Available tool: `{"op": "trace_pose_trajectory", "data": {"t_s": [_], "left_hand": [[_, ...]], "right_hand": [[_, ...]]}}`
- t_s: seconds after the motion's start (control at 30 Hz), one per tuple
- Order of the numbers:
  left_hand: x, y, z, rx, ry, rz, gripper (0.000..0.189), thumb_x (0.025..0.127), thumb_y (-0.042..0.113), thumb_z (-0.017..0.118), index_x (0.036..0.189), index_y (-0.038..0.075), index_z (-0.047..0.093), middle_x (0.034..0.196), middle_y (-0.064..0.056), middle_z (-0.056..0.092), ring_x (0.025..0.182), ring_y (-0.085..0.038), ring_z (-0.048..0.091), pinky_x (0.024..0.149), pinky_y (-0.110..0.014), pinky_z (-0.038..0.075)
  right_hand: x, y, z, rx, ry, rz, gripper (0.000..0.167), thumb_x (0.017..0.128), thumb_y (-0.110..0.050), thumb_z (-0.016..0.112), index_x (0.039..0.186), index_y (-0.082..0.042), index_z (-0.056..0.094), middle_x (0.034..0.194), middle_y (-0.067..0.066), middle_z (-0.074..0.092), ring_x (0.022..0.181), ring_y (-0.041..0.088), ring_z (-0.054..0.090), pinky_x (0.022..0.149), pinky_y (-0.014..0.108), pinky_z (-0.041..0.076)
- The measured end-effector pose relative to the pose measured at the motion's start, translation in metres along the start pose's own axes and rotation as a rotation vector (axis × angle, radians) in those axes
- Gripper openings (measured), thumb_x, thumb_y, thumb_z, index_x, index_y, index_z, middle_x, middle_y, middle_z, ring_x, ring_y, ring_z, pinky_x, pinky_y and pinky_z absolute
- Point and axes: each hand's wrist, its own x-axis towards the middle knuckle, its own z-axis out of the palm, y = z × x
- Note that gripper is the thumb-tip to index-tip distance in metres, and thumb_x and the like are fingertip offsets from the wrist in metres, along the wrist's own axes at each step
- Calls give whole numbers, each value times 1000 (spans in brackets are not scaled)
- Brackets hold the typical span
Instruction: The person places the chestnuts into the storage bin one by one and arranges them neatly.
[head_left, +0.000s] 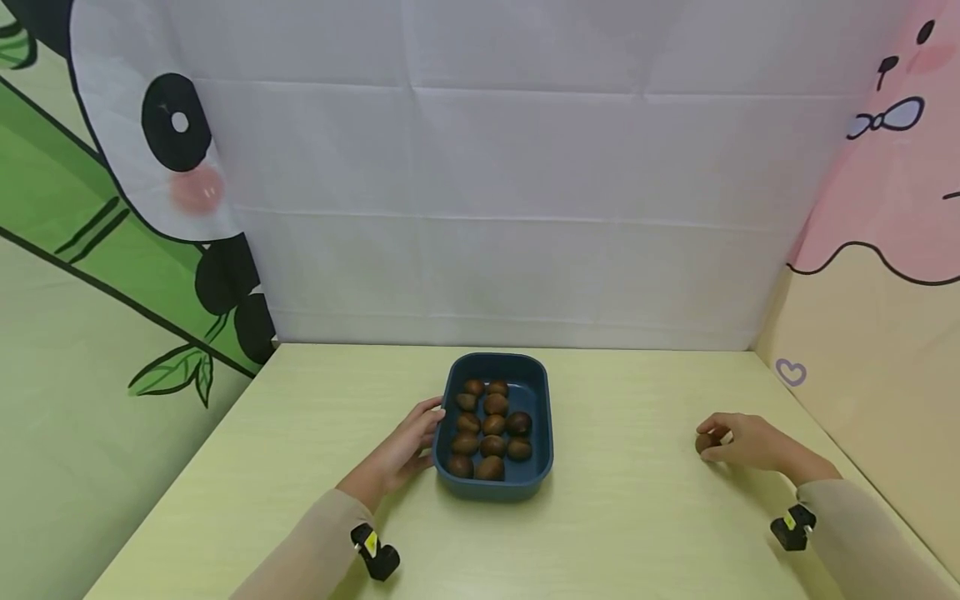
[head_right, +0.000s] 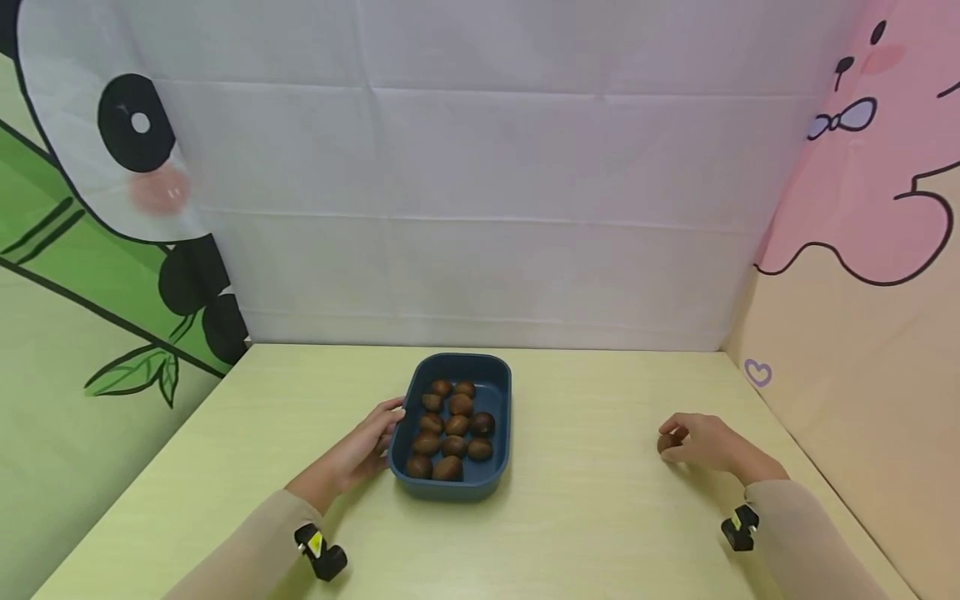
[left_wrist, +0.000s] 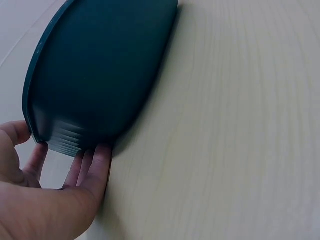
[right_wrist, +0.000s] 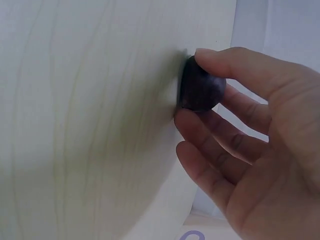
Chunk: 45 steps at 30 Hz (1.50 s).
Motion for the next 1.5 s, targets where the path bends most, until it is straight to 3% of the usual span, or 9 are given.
{"op": "trace_pose_trajectory", "data": {"t_s": [0.17, 0.5, 0.73, 1.1, 1.33, 1.5], "left_hand": [[0, 0, 0, 2, 0, -1, 56, 105, 35, 48, 155, 18, 29, 139, -20, 51, 125, -30, 52, 97, -44, 46], [0, -1, 1, 3, 1, -2, 56, 105, 35, 47, 155, 18, 29, 140, -20, 50, 126, -31, 51, 97, -46, 46], [1, -2, 1, 1, 4, -5, 55, 106, 35, 47, 155, 20, 29, 140, -19, 50, 128, -31, 50, 100, -49, 44], [2, -3, 1, 6, 20, -1, 54, 106, 34, 47, 155, 19, 30, 139, -19, 51, 125, -30, 51, 98, -47, 45], [2, -3, 1, 4, 18, 0, 54, 106, 34, 46, 155, 19, 29, 139, -20, 50, 126, -31, 51, 99, -48, 45], [2, -3, 1, 4, 17, 1, 54, 106, 34, 46, 155, 18, 29, 139, -20, 50, 126, -31, 51, 99, -48, 45]], "right_hand": [[5, -3, 0, -3, -8, -3, 37, 87, -22, 78, 114, -1, 66, 99, 5, 67, 86, 22, 63, 70, 36, 50], [22, -28, -2, -10, -27, -108, 37, 87, -21, 79, 114, 1, 67, 98, 2, 67, 86, 23, 66, 73, 36, 53], [38, -66, -4, 0, -32, -215, 32, 89, -21, 77, 113, -2, 68, 97, -2, 66, 88, 16, 63, 76, 32, 53], [67, -143, 4, 108, -194, -347, 29, 92, -20, 74, 119, -12, 67, 102, -3, 68, 87, 14, 66, 80, 31, 53], [87, -184, 19, 65, -253, -466, 28, 92, -19, 74, 119, -14, 68, 107, -7, 66, 92, 12, 65, 85, 38, 53], [99, -203, 34, 1, -300, -495, 32, 91, -22, 75, 121, -12, 68, 106, -11, 66, 93, 9, 64, 84, 34, 51]]}}
